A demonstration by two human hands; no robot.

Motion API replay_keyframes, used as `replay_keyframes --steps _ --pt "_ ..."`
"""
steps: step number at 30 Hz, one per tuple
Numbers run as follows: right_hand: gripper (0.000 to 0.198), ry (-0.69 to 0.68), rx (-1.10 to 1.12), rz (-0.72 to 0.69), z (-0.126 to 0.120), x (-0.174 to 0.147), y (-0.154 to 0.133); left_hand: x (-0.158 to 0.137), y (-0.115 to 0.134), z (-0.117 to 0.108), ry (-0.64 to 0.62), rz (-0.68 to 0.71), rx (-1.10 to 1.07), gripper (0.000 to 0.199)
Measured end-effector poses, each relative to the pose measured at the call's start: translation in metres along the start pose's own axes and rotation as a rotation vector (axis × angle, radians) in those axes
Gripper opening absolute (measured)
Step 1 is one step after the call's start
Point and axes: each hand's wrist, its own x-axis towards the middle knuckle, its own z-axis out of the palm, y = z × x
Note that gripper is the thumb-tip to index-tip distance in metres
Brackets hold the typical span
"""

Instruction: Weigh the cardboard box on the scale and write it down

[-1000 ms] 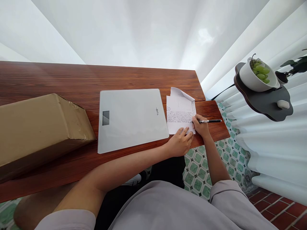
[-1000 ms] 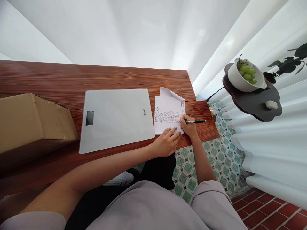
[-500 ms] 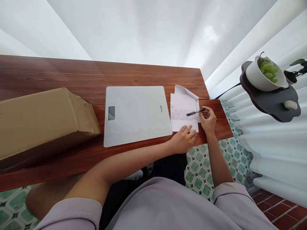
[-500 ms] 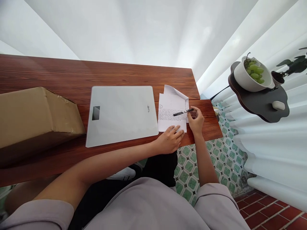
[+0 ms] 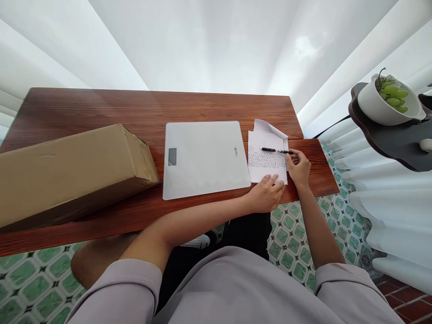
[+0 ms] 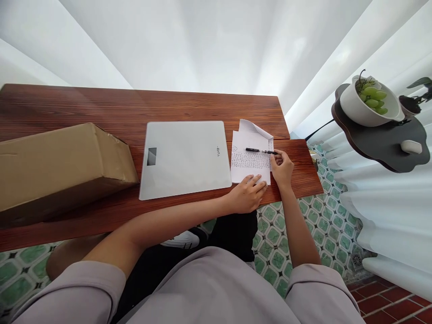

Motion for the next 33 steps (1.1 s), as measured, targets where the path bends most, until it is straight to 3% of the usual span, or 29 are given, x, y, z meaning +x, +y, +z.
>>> replay_keyframes --steps 7,13,20,33 --pt "0.032 -0.015 -0.193 -0.138 0.0041 0.0023 0.0003 0.0011 -0.0001 -0.0049 -0.026 -0.007 -0.004 0.049" --pt "0.020 -0.010 -0.094 -0.133 0.0013 0.0008 -0.0038 0.0016 -0.0005 -0.0062 -0.039 -0.006 -0.016 0.049" --pt "0.045 -0.115 -0.097 -0.184 0.0021 -0.0016 -0.0015 0.0014 -0.0002 -0.0053 -0.031 -0.008 -0.025 0.048" --pt "0.044 -0.130 -0.169 -0.177 0.0050 -0.0024 -0.0020 0.0005 0.0012 -0.0081 -0.063 0.007 -0.002 0.047"
